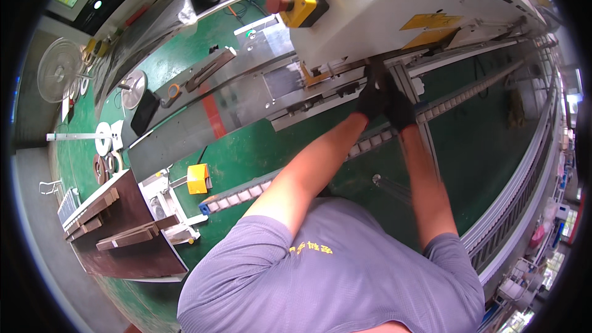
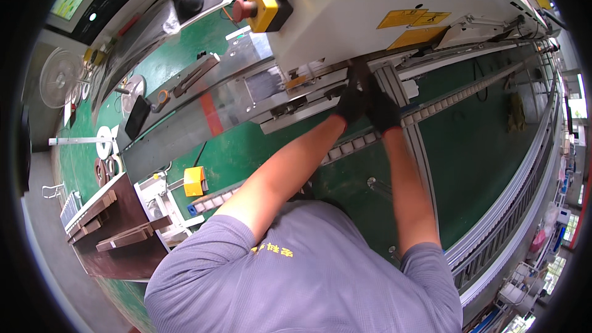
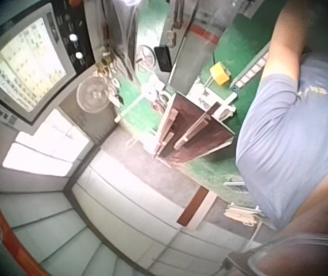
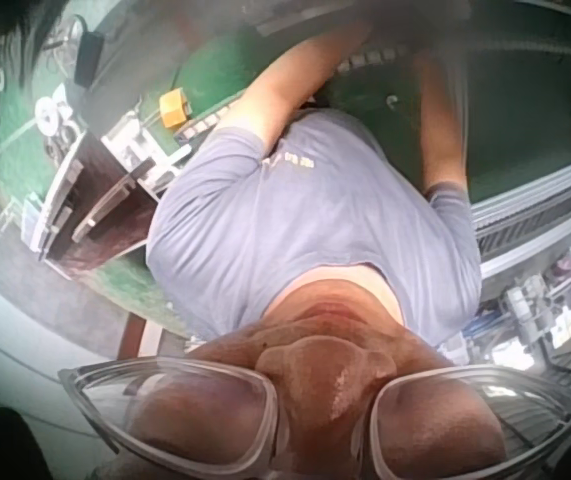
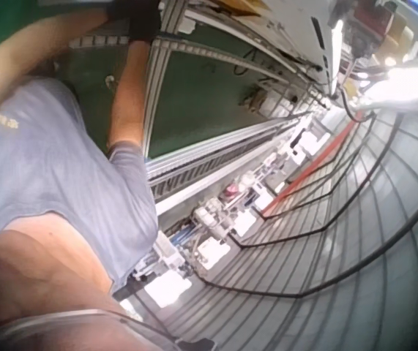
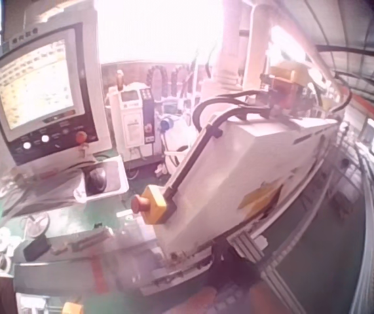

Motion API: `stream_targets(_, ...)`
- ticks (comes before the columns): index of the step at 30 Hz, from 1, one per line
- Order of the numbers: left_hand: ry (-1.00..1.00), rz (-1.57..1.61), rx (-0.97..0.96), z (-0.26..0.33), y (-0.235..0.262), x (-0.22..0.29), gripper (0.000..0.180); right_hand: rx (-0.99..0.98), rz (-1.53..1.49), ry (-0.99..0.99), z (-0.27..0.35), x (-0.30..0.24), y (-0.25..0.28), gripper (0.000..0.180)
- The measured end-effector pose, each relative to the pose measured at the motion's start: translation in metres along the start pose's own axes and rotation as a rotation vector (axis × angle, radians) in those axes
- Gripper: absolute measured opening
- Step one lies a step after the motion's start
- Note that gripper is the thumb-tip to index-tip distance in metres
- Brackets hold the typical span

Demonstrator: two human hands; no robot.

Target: The person picks up wooden boards from a table, feeds them one by one into an industrial edge-banding machine, and operates a touchscreen control panel.

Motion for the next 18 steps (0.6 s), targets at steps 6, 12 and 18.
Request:
stream_targets(6,-0.405,-0.111,-0.105,0.012,0.089,0.029,0.053,0.326,0.16,0.256,-0.013,0.085,0.0,0.066)
stream_targets(12,-0.393,-0.048,0.712,0.167,0.435,0.026,0.04,0.309,0.85,0.179,0.055,0.053,-0.023,0.061)
stream_targets(18,0.163,-0.453,1.982,0.478,0.73,-0.146,0.029,0.351,0.171,0.57,0.114,-0.117,-0.087,0.055)
Point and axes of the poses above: each hand's wrist, its own z-axis away from the middle knuckle, its own y-axis out of the back of the hand, x = y × z, the point moved 7 cm from there along -z, towards the middle knuckle, and after that the axes turned 11 degrees about x, right-handed, at the moved point
